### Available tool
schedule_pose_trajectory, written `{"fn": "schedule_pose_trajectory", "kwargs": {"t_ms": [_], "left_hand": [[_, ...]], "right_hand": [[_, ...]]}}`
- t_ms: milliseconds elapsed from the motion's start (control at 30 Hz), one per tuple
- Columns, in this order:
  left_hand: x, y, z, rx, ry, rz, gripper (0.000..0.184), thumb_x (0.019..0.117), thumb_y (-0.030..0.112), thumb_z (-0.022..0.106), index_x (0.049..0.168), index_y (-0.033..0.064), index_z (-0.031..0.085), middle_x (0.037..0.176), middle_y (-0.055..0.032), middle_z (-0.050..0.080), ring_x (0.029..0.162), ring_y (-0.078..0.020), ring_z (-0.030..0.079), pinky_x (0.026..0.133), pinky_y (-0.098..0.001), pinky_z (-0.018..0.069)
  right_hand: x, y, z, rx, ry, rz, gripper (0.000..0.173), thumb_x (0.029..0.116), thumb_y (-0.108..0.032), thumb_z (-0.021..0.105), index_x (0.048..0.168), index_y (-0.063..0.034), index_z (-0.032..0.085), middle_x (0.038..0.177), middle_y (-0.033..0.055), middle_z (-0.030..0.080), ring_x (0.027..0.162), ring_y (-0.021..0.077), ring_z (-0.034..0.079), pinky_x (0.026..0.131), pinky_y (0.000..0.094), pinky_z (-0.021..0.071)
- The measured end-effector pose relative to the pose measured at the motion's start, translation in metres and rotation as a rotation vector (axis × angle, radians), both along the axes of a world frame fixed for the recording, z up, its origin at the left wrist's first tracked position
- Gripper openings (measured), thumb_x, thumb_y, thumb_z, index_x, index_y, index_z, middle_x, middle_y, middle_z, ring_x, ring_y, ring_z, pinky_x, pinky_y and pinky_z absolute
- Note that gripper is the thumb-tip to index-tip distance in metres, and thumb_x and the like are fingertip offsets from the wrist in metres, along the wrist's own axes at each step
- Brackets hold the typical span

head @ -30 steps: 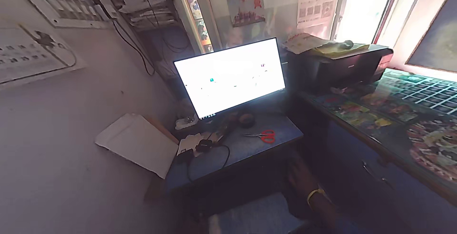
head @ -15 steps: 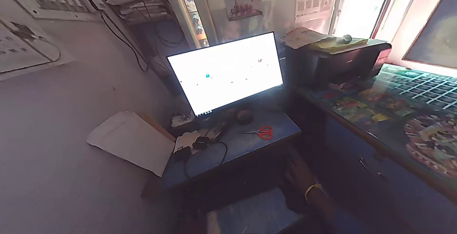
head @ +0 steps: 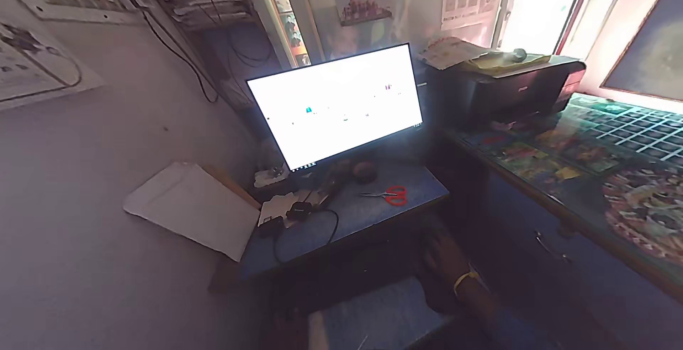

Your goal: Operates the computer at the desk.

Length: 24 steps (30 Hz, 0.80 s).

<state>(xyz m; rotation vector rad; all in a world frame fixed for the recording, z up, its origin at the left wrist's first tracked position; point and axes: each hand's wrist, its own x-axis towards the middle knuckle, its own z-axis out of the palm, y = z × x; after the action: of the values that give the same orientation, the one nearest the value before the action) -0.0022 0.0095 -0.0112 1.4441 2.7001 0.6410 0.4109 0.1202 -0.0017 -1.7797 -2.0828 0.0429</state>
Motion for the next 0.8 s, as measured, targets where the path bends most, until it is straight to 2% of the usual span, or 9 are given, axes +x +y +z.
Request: {"fn": "schedule_pose_trajectory", "kwargs": {"t_ms": [200,633,800], "left_hand": [[-0.004,0.002,-0.005,-0.001,0.017,0.003,0.06,0.107,0.041,0.041,0.143,-0.0072,0.05,0.148,-0.0329,0.047,0.137,-0.0467,0.049,0.112,-0.0585,0.0408],[-0.006,0.001,-0.015,0.024,0.046,-0.005,0.061,0.1072,0.041,0.04,0.142,-0.0074,0.05,0.149,-0.0341,0.045,0.138,-0.0481,0.048,0.112,-0.059,0.0401],[-0.002,0.001,-0.003,-0.004,0.02,0.005,0.06,0.1076,0.04,0.039,0.143,-0.0074,0.05,0.148,-0.0328,0.048,0.137,-0.0468,0.049,0.112,-0.0582,0.0407]], "right_hand": [[-0.001,0.0,0.001,-0.011,-0.004,-0.008,0.048,0.097,-0.037,0.052,0.138,-0.0151,0.064,0.152,0.0104,0.054,0.142,0.0299,0.049,0.116,0.046,0.0414],[-0.001,0.0,0.001,-0.03,-0.006,-0.011,0.048,0.0973,-0.037,0.052,0.137,-0.0143,0.065,0.149,0.0115,0.056,0.139,0.0311,0.051,0.113,0.0461,0.0443],[-0.001,0.001,0.004,-0.009,0.001,-0.012,0.047,0.0958,-0.035,0.054,0.136,-0.0152,0.065,0.148,0.0109,0.057,0.138,0.0297,0.052,0.112,0.0451,0.0454]]}}
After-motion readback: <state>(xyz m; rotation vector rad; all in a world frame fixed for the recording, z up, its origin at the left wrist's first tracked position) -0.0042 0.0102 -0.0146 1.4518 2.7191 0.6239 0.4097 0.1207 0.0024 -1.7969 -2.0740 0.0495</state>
